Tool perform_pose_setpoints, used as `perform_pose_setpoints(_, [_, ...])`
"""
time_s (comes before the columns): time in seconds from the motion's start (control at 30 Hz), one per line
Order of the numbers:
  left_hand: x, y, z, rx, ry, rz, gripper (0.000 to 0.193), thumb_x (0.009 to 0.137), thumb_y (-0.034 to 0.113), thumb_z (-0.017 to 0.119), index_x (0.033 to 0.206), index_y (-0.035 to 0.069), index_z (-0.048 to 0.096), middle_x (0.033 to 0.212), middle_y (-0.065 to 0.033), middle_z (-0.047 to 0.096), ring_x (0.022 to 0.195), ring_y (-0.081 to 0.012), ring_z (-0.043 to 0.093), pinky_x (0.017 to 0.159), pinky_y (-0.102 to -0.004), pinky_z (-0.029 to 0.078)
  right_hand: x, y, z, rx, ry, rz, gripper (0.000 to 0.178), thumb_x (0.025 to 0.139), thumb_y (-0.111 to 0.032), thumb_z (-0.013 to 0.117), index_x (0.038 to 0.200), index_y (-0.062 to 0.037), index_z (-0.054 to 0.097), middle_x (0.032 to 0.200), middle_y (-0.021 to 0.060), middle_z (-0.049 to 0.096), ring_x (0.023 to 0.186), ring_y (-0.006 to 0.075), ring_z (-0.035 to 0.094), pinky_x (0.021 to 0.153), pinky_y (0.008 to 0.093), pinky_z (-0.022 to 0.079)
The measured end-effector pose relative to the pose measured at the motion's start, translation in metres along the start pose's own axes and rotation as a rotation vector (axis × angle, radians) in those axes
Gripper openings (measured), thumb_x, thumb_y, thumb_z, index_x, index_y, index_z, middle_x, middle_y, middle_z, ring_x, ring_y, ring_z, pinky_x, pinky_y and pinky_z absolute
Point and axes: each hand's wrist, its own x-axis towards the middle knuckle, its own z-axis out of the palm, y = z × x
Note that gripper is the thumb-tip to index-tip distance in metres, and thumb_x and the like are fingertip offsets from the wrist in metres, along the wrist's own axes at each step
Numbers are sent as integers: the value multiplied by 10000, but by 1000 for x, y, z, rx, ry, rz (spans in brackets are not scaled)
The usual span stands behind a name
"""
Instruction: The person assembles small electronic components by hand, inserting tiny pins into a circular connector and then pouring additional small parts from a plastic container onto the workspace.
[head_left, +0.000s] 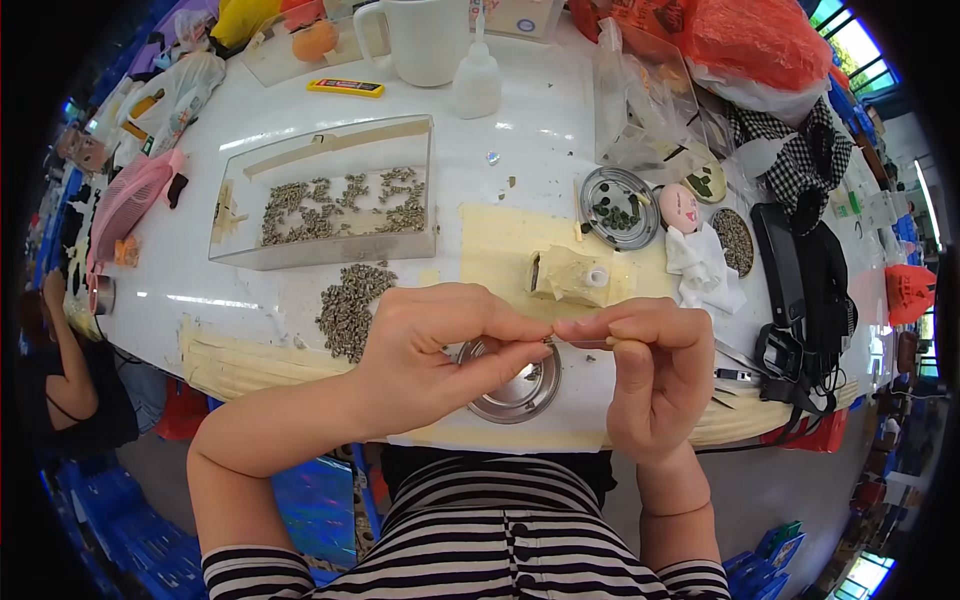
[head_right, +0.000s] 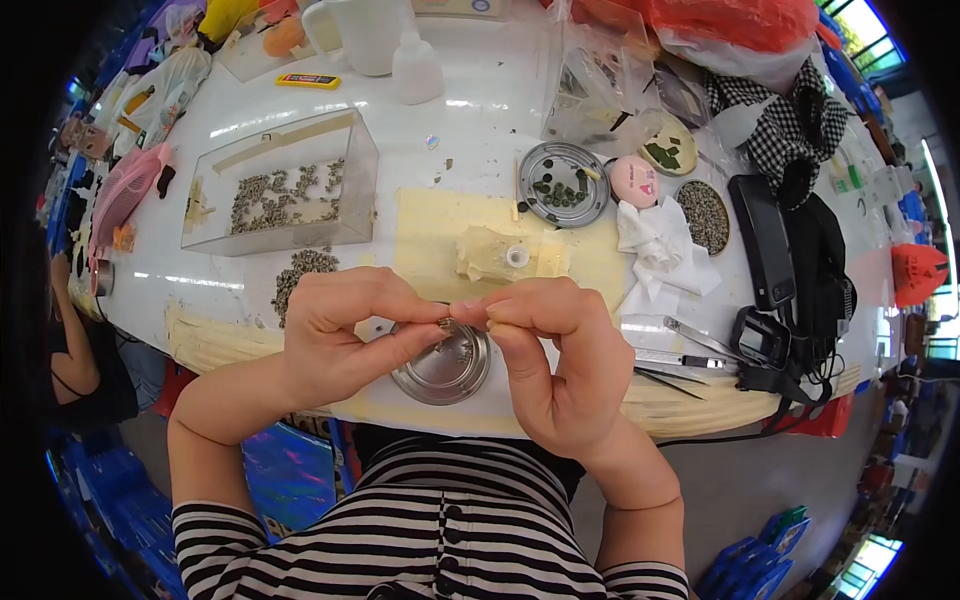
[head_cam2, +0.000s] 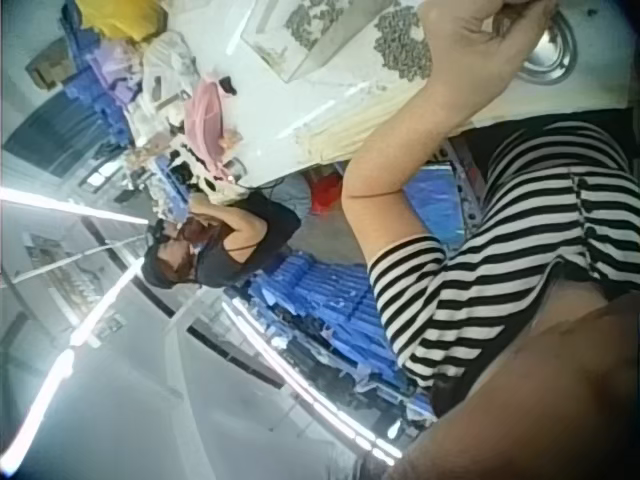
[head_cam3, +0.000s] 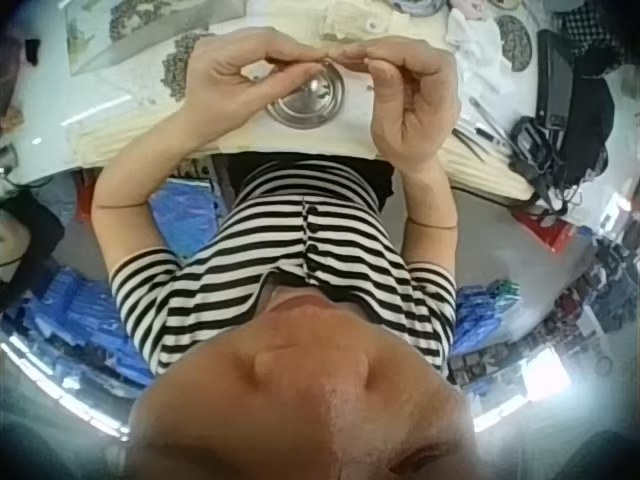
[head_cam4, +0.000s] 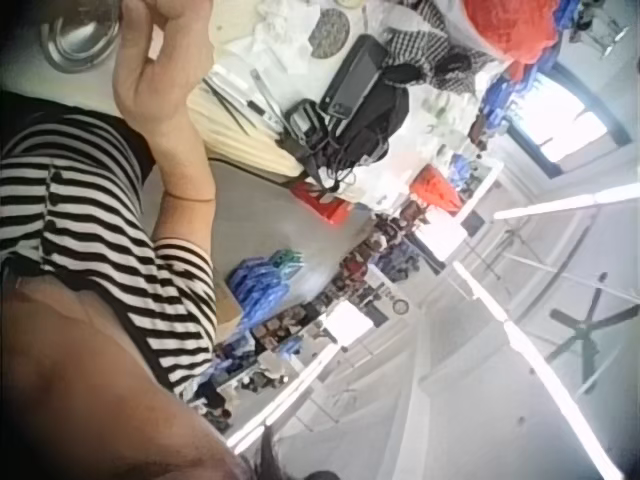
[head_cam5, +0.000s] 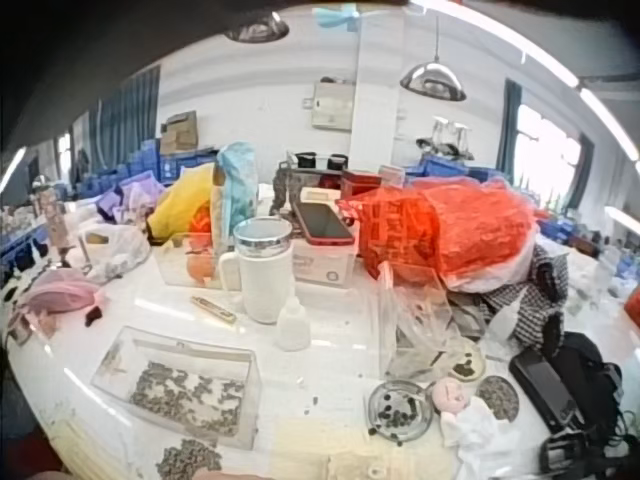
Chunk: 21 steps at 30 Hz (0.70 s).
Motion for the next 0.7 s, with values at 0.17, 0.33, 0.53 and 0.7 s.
perform_pose_setpoints(0.17, [0, -2, -1, -10, 30, 30, 123, 806, 34, 769, 927, 20, 753, 794, -85, 722, 630, -120, 638, 559, -241, 485, 1, 1, 0, -31, -57, -8, 136, 1040, -112, 418, 1071, 20, 414, 990, 192, 610, 893, 252, 698, 793, 346, 606])
perform_pose_setpoints(0.33, [0, 0, -1, 1, 15, 25, 129, 797, 17, 770, 924, 12, 751, 806, -84, 729, 658, -135, 656, 586, -245, 498, -1, 2, 6, 108, 66, 17, 108, 1000, -55, 530, 1070, 23, 505, 974, 170, 682, 878, 209, 696, 768, 287, 557])
perform_pose_setpoints(0.53, [0, -1, 0, -9, 29, 44, 121, 801, 29, 771, 919, 20, 752, 807, -80, 730, 638, -125, 646, 568, -243, 498, 2, -1, 1, 28, -27, 15, 146, 1042, -126, 422, 1063, 18, 417, 974, 189, 616, 878, 254, 700, 787, 344, 606])
perform_pose_setpoints(0.7, [0, -1, 0, -12, 21, 46, 130, 800, 22, 768, 929, 18, 752, 811, -83, 731, 644, -128, 650, 572, -244, 502, 0, 0, 4, 162, 82, 22, 105, 1003, -48, 518, 1073, 27, 498, 984, 170, 662, 908, 217, 697, 780, 296, 565])
